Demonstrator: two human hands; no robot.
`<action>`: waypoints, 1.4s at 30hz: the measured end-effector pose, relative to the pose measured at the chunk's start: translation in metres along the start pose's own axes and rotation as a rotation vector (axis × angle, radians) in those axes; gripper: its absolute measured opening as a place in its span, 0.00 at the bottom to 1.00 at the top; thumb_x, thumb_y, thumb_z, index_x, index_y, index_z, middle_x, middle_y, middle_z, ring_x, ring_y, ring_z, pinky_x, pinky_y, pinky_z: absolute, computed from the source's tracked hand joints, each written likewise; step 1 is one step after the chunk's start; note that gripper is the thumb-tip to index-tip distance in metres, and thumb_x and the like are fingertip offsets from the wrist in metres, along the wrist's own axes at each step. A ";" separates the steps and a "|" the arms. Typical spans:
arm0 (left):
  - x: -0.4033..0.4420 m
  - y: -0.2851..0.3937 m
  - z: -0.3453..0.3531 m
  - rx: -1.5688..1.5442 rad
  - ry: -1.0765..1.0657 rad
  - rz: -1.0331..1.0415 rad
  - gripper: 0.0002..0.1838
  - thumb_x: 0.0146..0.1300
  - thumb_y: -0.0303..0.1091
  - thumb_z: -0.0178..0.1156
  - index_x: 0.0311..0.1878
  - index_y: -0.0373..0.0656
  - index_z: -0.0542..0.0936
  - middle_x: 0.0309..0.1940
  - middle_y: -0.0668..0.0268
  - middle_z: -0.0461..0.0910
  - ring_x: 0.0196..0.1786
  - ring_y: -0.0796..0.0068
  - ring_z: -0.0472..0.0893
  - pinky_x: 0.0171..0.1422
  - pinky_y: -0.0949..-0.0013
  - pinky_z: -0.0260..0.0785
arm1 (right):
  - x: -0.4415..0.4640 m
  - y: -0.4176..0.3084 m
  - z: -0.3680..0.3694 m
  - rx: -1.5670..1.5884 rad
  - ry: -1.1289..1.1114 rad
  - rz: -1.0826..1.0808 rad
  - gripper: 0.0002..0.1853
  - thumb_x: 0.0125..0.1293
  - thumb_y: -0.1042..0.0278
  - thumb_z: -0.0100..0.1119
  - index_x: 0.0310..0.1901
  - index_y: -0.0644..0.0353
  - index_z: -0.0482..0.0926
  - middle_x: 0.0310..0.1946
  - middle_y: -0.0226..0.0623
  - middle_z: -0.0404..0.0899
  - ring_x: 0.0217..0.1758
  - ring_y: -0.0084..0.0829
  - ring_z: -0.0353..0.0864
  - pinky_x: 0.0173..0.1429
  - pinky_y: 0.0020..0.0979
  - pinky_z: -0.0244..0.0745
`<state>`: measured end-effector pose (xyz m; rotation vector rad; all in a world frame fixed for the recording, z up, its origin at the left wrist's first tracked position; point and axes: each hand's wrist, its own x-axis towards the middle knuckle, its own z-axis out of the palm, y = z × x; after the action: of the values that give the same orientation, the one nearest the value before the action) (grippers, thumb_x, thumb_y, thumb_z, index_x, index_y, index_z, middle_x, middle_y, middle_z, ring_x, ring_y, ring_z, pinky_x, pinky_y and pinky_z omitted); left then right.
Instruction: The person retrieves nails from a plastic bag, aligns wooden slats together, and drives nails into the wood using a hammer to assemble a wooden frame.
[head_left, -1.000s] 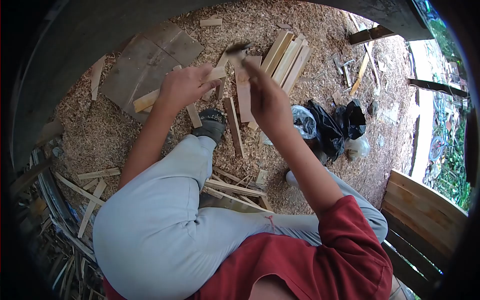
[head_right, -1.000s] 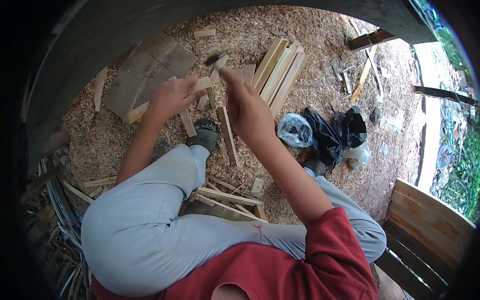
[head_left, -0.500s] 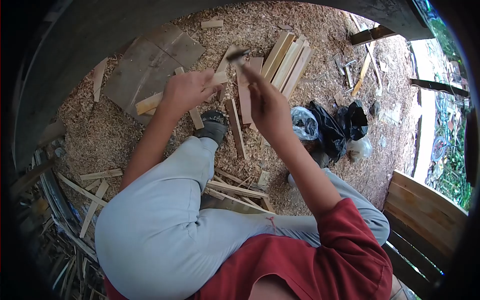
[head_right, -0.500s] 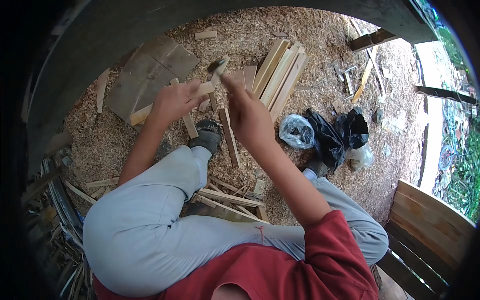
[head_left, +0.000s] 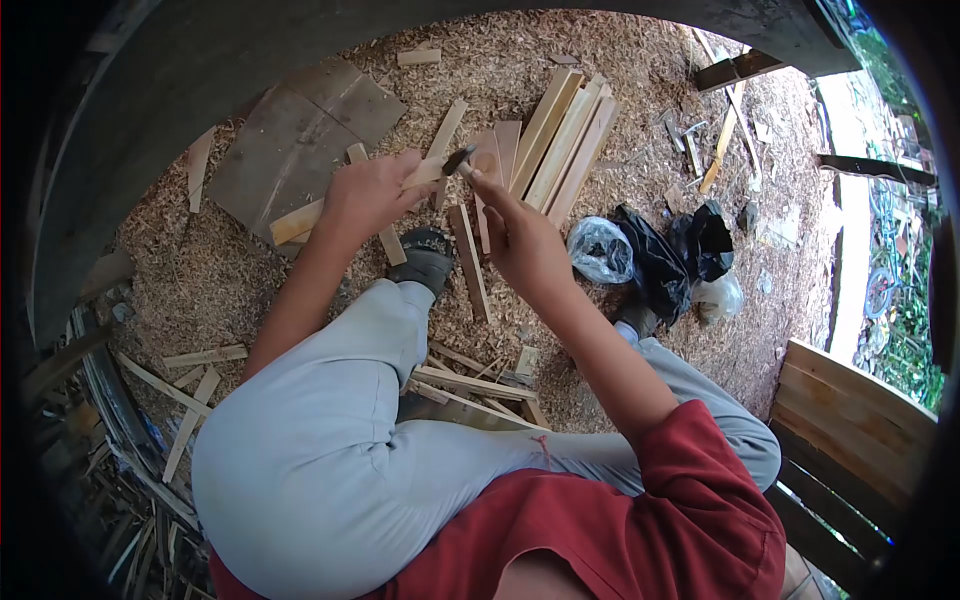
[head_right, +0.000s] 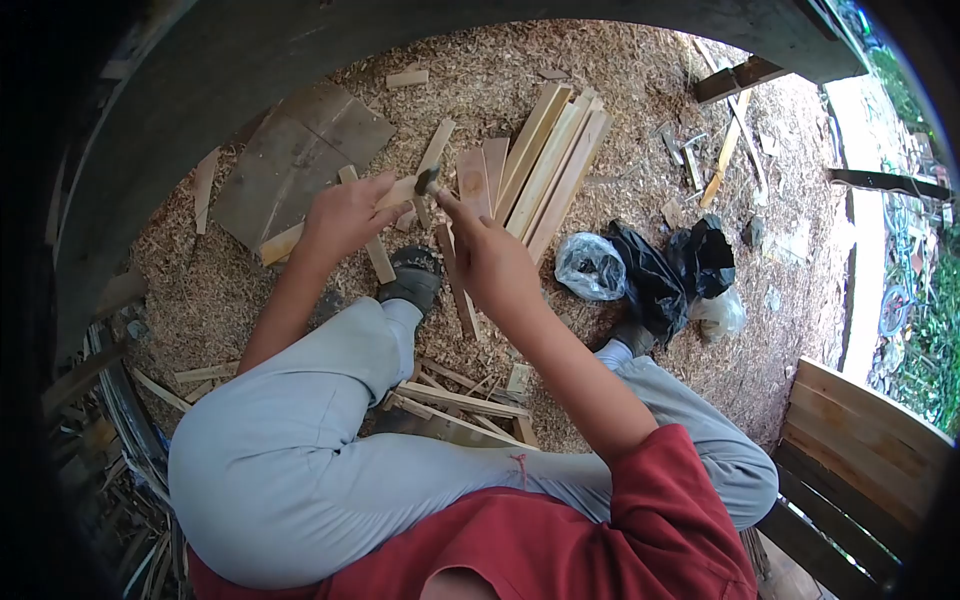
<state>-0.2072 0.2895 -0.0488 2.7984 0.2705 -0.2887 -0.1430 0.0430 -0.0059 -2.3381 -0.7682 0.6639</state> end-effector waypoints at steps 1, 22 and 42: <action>0.002 -0.001 0.000 0.001 0.003 0.000 0.27 0.75 0.68 0.60 0.53 0.52 0.78 0.39 0.57 0.90 0.46 0.45 0.90 0.45 0.43 0.82 | -0.001 0.002 0.000 -0.001 0.002 -0.002 0.27 0.80 0.79 0.55 0.77 0.50 0.76 0.58 0.55 0.89 0.57 0.58 0.90 0.54 0.51 0.85; -0.008 -0.002 -0.002 0.037 0.037 0.036 0.24 0.75 0.61 0.65 0.54 0.49 0.79 0.43 0.58 0.89 0.47 0.46 0.90 0.48 0.45 0.83 | -0.001 0.008 0.022 0.268 0.258 -0.182 0.27 0.80 0.71 0.62 0.78 0.47 0.75 0.37 0.51 0.85 0.35 0.53 0.86 0.41 0.45 0.80; -0.060 -0.026 -0.081 -0.527 0.285 0.330 0.34 0.80 0.65 0.54 0.58 0.36 0.77 0.47 0.50 0.77 0.50 0.37 0.79 0.53 0.50 0.72 | 0.019 -0.065 -0.010 0.372 0.230 -0.420 0.26 0.65 0.53 0.84 0.48 0.63 0.78 0.38 0.42 0.85 0.41 0.41 0.92 0.43 0.37 0.84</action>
<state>-0.2567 0.3311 0.0324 2.2982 -0.0537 0.2307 -0.1464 0.0949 0.0389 -1.8017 -0.9045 0.3129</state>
